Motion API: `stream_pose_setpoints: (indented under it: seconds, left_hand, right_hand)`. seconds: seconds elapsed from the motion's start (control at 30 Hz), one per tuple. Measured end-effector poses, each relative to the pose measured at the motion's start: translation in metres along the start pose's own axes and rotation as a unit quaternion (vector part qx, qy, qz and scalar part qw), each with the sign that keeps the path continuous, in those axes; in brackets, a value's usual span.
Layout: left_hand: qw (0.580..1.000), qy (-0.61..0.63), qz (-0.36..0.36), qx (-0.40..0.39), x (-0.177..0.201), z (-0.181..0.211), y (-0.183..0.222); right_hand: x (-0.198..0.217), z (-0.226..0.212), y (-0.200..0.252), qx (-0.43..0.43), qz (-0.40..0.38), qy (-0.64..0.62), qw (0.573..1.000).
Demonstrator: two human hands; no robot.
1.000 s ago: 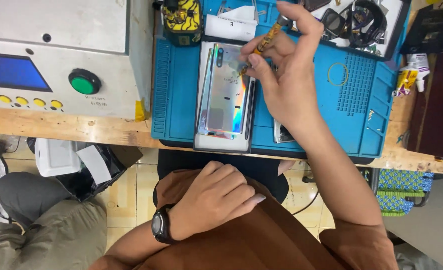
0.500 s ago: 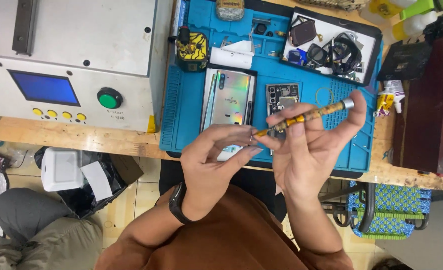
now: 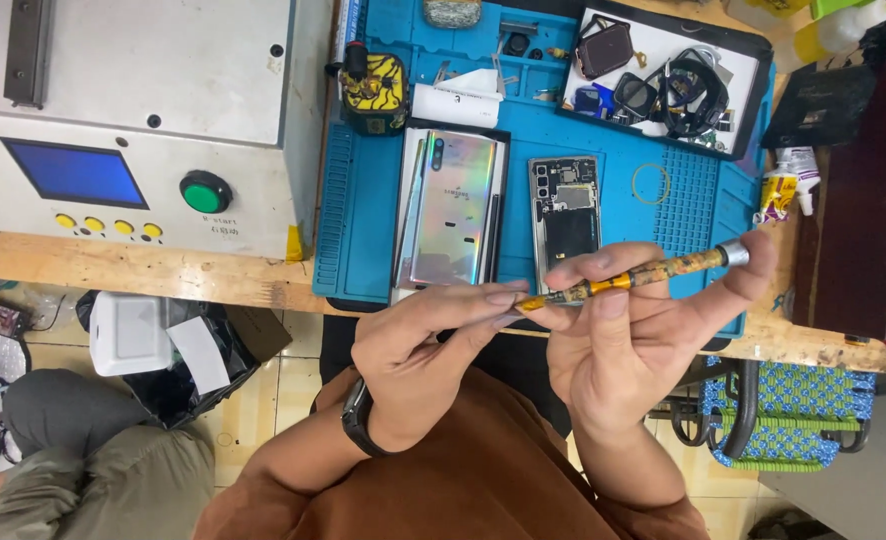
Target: Repairing a smartphone by disassembling components and using a screwdriver on internal parts.
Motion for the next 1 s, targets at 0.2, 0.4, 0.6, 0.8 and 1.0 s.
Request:
stream_pose_setpoints:
  seconds: [0.2, 0.4, 0.6, 0.8, 1.0]
  left_hand:
    - [1.0, 0.017, -0.009, 0.004, -0.003, -0.002, 0.003]
    - [1.0, 0.026, -0.008, 0.007, -0.005, -0.004, 0.001]
    - [0.999, 0.04, -0.004, 0.001, -0.005, -0.008, 0.001]
    - [0.999, 0.024, 0.009, 0.036, -0.01, -0.017, 0.001]
    - [0.984, -0.115, -0.116, 0.069, -0.02, -0.035, -0.009]
  right_hand:
    - [0.011, 0.0, -0.001, 0.002, 0.004, 0.031, 1.0]
    - [0.006, -0.003, -0.002, -0.002, 0.0, 0.037, 0.999]
    - [0.004, -0.001, -0.006, -0.027, -0.007, 0.014, 1.0]
    - [0.008, 0.005, -0.012, -0.114, -0.007, -0.091, 0.989]
    - [0.051, -0.004, -0.048, -0.04, 0.013, -0.021, 0.999]
Point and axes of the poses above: each hand's wrist, its own y-axis away from the middle knuckle, its own x-axis out of the back of the hand, z = x × y, the point moved 5 cm from there along -y, towards the middle knuckle, and after that the axes turned 7 degrees about -x, right-handed, at the moved point
